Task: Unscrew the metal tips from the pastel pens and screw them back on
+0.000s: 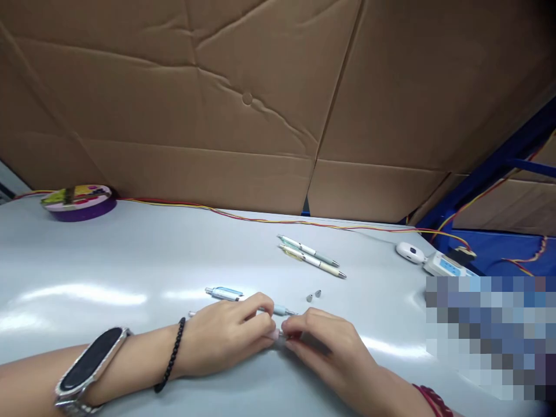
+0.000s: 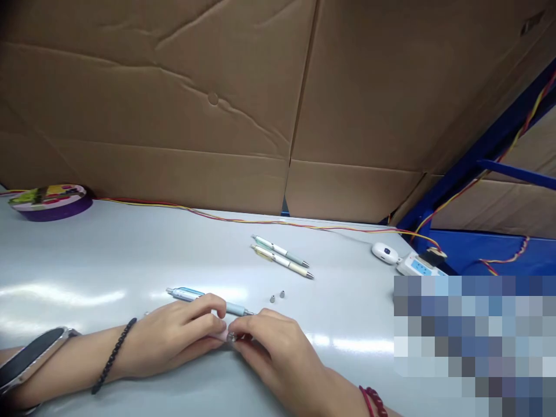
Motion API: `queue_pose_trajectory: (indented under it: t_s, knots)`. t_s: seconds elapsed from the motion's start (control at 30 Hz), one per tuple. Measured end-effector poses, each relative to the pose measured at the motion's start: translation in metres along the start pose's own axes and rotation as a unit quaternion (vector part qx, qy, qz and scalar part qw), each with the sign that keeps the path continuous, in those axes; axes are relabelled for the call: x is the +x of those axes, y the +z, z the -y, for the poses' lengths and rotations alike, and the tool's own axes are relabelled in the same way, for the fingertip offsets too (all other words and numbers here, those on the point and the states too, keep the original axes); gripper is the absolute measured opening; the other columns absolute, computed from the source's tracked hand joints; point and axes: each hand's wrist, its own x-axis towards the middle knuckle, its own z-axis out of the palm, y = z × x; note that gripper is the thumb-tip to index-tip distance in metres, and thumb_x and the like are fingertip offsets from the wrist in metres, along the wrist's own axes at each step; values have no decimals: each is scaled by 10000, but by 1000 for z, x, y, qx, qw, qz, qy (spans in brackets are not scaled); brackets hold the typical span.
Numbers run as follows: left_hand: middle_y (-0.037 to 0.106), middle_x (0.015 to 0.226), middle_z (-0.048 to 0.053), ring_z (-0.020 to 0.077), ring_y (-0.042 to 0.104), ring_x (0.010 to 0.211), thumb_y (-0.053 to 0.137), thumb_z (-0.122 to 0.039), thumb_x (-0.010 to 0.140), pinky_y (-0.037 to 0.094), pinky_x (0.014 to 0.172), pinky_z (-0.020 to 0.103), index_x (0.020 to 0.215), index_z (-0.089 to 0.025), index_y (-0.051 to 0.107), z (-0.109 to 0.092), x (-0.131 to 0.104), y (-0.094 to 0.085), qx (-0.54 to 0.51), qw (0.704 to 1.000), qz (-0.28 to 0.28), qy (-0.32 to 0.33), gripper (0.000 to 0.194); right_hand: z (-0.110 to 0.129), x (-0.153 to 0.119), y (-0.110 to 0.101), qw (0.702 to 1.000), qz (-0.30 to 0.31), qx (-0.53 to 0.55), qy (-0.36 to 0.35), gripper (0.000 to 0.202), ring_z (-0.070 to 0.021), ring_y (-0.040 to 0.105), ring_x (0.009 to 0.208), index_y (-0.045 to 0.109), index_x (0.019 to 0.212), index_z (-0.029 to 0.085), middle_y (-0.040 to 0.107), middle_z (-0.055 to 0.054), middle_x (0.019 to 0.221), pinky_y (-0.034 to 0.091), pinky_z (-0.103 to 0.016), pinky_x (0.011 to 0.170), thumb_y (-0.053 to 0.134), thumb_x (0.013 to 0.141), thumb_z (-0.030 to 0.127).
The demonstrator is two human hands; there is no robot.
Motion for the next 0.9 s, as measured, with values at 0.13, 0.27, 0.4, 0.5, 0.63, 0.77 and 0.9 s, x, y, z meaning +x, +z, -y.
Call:
queue_pose_trajectory:
  t_s: [0.13,0.27,0.4,0.5,0.63,0.77,0.9]
  knots:
    - [604,783,31,153,580,624,249,-281,1043,440,545,238,868,-179,516,4,5,-1,-13,1000,-2,-24,335,-4,-1,-14,993,-54,-78,-72,312,-180,632,919,516,1184,183,666,-87,1038,535,-289,788,586,880,182]
    - [608,779,32,176,567,698,289,-295,1042,448,626,263,858,-187,539,5,7,-2,-18,999,-4,-45,328,-21,1,-53,963,-139,-229,-32,192,-193,630,890,584,1049,201,659,-68,968,515,-324,776,505,899,110]
    - [617,840,36,182,563,756,309,-271,1041,439,678,279,896,-191,562,7,5,1,-22,998,-5,-57,303,-45,-1,-78,939,-51,-314,130,187,-228,617,874,611,953,243,653,-45,941,514,-367,727,426,929,229]
    - [634,895,30,198,554,837,362,-194,1027,412,761,319,987,-205,578,10,3,4,-21,999,-12,-49,220,-57,-4,-72,913,17,-353,204,199,-233,624,867,608,1005,251,648,-51,982,524,-335,624,433,914,270]
    - [656,969,19,223,524,964,352,-96,1005,359,854,365,1036,-234,581,12,2,5,-4,999,-20,-42,269,-61,-4,-60,885,59,-400,232,238,-254,622,842,601,1065,195,646,-76,923,504,-325,559,454,891,264]
    - [632,1068,46,237,526,1016,360,-154,1005,364,873,385,1012,-219,567,12,4,3,0,996,-21,-82,217,-61,-2,-62,873,68,-418,244,215,-258,619,799,631,919,198,647,-65,812,483,-330,558,420,891,222]
    - [636,935,29,206,559,837,400,-225,993,421,756,341,951,-201,523,16,7,4,-8,991,-10,-134,132,-60,-2,-66,881,51,-400,247,225,-220,639,711,621,859,225,657,-41,801,460,-286,490,407,912,270]
